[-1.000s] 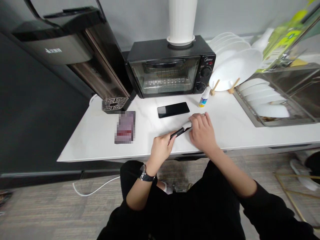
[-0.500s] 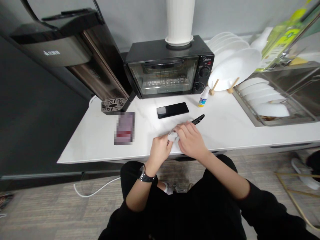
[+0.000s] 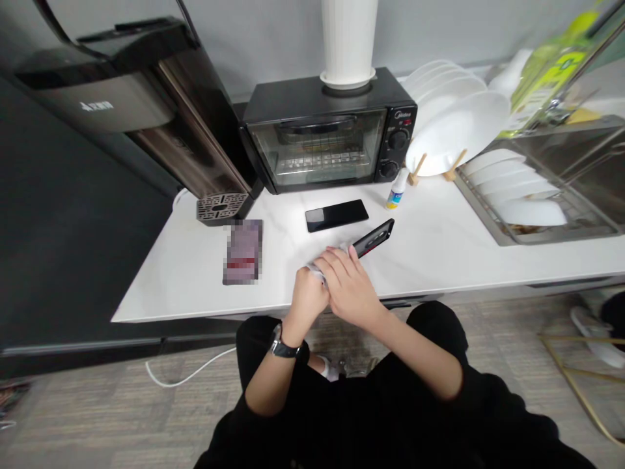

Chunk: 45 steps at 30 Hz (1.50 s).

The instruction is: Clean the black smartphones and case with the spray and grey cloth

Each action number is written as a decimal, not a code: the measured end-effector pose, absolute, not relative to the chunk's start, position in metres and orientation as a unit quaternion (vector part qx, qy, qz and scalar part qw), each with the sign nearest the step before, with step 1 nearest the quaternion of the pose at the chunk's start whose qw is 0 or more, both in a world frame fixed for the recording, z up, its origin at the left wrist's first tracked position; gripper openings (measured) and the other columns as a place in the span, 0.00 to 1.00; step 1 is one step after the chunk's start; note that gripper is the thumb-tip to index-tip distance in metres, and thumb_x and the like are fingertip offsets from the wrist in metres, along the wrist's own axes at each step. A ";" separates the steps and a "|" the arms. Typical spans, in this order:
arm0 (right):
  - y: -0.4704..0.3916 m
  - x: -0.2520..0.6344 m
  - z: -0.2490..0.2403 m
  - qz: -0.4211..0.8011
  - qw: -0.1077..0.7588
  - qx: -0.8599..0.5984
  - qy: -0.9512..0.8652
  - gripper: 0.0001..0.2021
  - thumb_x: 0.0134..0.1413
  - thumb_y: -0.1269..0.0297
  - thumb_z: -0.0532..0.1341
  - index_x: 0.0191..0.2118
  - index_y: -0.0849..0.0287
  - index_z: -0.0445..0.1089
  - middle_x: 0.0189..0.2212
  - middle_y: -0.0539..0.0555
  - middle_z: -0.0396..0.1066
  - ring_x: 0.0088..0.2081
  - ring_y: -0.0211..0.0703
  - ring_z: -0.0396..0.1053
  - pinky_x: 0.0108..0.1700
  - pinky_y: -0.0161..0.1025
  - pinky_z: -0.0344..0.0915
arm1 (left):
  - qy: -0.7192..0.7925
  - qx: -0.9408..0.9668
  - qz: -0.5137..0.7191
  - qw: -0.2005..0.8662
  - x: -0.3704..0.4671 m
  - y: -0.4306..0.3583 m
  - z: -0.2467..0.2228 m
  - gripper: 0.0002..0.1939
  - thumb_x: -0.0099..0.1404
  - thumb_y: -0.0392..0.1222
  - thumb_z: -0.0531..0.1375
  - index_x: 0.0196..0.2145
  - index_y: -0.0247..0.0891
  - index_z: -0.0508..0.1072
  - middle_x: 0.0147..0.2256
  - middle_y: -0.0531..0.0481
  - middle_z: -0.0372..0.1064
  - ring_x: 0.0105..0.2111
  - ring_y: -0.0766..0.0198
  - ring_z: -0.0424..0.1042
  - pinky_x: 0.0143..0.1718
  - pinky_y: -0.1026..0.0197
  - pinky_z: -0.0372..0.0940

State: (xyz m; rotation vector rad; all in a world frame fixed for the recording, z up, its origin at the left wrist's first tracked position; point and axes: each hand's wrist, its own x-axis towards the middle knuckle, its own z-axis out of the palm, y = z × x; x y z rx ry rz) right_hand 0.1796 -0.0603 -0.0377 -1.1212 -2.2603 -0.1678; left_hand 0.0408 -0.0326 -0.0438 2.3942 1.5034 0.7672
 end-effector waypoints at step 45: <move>-0.055 0.200 -0.032 -0.049 0.323 -0.519 -0.790 0.24 0.56 0.71 0.56 0.59 0.70 0.62 0.60 0.74 0.65 0.74 0.70 0.47 0.73 0.74 0.45 | 0.510 0.800 0.294 0.116 0.045 -0.041 -0.039 0.11 0.71 0.32 0.58 0.35 0.36 0.80 0.28 0.46 0.79 0.25 0.60 0.76 0.31 0.62 0.65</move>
